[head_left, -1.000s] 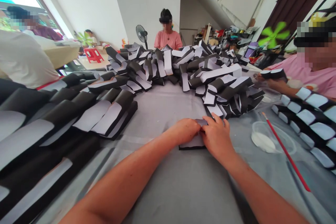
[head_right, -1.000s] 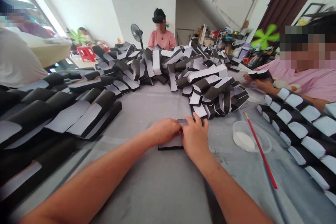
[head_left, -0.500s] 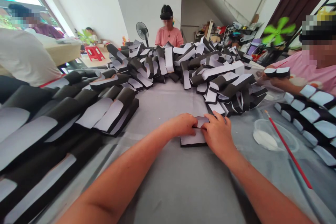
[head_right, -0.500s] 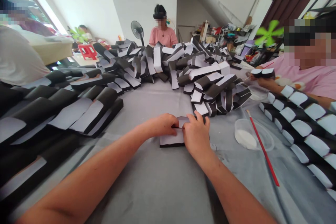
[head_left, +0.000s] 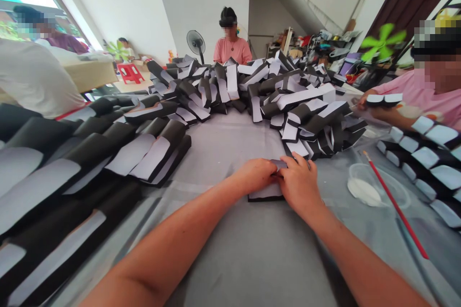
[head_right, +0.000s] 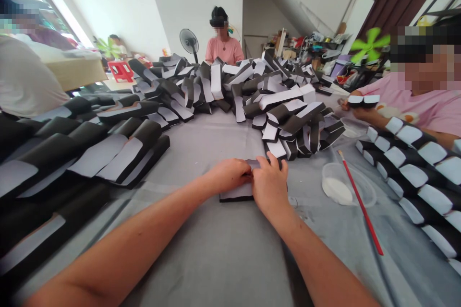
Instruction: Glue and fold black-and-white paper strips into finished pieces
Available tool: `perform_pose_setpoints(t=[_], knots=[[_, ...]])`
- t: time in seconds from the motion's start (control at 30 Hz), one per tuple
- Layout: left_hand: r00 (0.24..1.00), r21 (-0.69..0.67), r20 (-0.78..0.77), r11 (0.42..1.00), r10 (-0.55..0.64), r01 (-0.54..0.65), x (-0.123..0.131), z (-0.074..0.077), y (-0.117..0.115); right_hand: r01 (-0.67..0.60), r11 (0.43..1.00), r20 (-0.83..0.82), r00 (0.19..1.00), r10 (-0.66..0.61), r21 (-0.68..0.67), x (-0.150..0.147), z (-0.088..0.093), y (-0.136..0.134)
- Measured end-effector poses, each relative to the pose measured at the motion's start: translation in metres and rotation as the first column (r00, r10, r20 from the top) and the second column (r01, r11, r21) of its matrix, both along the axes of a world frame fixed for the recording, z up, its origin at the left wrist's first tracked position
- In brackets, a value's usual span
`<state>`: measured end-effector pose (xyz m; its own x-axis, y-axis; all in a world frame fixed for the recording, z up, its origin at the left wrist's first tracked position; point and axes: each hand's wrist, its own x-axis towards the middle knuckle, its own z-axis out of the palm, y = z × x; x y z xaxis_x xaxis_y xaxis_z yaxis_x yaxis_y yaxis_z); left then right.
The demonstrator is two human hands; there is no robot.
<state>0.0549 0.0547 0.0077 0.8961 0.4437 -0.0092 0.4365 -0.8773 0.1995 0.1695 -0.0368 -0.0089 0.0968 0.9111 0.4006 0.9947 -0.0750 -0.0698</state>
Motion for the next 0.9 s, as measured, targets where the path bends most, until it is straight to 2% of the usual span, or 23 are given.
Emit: perform_pose_setpoints(t=[0.17,0.27,0.37,0.47,0.53,0.57,0.6,0.67,0.73,0.8,0.9], knots=[[0.999,-0.015,0.002,0.999,0.033,-0.033,0.002,-0.002,-0.002,-0.001,1.000,-0.043,0.999,0.003,0.027,0.002,-0.002,0.003],[0.997,-0.018,0.042,0.997,0.070,-0.070,-0.001,0.001,0.001,0.011,0.980,-0.161,0.987,0.021,0.196,0.010,0.006,0.005],[0.974,-0.079,0.128,0.981,0.188,-0.179,-0.006,0.007,0.009,0.057,0.881,-0.279,0.956,0.087,0.469,0.019,0.020,0.005],[0.875,-0.212,0.322,0.928,0.362,-0.306,-0.010,0.011,0.018,0.131,0.776,-0.370,0.918,0.140,0.617,0.023,0.026,0.003],[0.743,-0.392,0.438,0.851,0.506,-0.349,-0.010,0.012,0.022,0.170,0.767,-0.453,0.875,0.171,0.619,0.020,0.020,0.004],[0.668,-0.507,0.467,0.794,0.580,-0.334,-0.010,0.012,0.022,0.180,0.790,-0.506,0.843,0.184,0.586,0.018,0.014,0.005],[0.597,-0.627,0.474,0.724,0.648,-0.288,-0.010,0.011,0.023,0.178,0.820,-0.558,0.807,0.195,0.544,0.015,0.008,0.006],[0.503,-0.825,0.439,0.556,0.744,-0.101,-0.009,0.009,0.022,0.131,0.886,-0.645,0.734,0.215,0.444,0.008,-0.007,0.008],[0.475,-0.920,0.381,0.378,0.793,0.105,-0.008,0.006,0.021,0.084,0.926,-0.714,0.663,0.223,0.367,0.000,-0.019,0.008],[0.484,-0.938,0.337,0.243,0.807,0.248,-0.008,0.002,0.020,0.044,0.952,-0.763,0.609,0.214,0.302,-0.006,-0.025,0.007],[0.553,-0.927,0.318,0.131,0.770,0.351,-0.009,-0.001,0.017,-0.002,0.973,-0.800,0.568,0.192,0.232,-0.012,-0.027,0.005]])
